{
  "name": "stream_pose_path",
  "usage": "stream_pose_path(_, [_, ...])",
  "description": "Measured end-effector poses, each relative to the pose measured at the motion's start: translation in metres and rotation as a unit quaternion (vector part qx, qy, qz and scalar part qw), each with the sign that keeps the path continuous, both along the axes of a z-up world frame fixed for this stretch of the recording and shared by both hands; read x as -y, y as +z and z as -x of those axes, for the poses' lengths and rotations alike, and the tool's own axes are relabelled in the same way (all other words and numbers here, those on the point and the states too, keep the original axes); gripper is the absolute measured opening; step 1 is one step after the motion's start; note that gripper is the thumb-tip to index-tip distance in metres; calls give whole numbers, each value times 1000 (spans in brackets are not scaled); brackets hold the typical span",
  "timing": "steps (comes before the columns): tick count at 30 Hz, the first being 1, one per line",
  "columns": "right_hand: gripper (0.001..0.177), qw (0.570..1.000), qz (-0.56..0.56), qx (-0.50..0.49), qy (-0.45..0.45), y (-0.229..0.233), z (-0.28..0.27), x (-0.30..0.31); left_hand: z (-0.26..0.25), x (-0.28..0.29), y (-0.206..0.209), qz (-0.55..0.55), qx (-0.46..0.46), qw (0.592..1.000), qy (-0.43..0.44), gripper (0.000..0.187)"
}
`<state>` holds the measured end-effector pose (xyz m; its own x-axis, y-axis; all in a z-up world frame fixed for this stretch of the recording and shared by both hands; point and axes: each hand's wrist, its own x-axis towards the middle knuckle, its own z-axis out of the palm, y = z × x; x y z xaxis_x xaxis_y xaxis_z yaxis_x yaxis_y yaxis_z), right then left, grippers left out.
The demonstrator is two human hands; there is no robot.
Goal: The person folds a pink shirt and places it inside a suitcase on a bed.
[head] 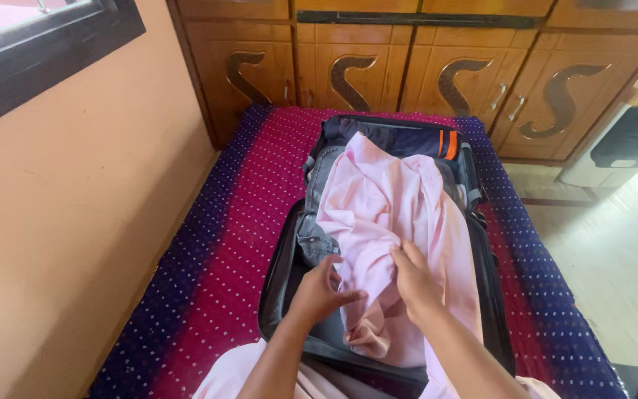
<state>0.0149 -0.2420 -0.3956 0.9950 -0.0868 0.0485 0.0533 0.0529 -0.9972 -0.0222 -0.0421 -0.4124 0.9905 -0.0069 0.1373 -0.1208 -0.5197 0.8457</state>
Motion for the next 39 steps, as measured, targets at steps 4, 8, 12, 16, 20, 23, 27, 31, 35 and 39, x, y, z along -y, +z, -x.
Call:
stream_pose_path(4, [20, 993, -108, -29, 20, 1, -4, 15, 7, 8, 1, -7, -48, 999, 3, 39])
stream_pose_path(8, [11, 963, -248, -82, 62, -8, -13, 32, 12, 16, 14, 34, 283, 957, -48, 62])
stream_pose_path(12, [21, 938, -316, -86, 112, 4, -4, 40, 5, 16, 14, -61, 110, 990, -62, 29])
stream_pose_path(16, [41, 963, -205, -123, 121, 21, 26, 47, -4, 16, 14, 75, 17, 997, 3, 23])
stream_pose_path(20, [57, 989, 31, -108, 94, 4, 54, 39, -9, 24, 8, 391, -29, 917, -79, 23])
stream_pose_path(23, [88, 975, 35, -36, 216, -9, 57, 25, -7, 32, 8, 406, -90, 906, -80, 24])
stream_pose_path(27, [84, 961, -5, -40, 273, -2, 61, 29, 5, 32, 20, 290, -43, 955, -40, 26])
stream_pose_path(31, [63, 958, 40, -137, 250, 14, 60, 33, 17, 31, 30, 155, -4, 988, -15, 31])
stream_pose_path(35, [66, 966, 31, -89, 240, 16, 61, 36, 18, 30, 30, 407, -141, 892, -136, 47])
stream_pose_path(39, [62, 968, -49, -142, 200, 16, 57, 44, 17, 27, 24, 400, -103, 901, -130, 56])
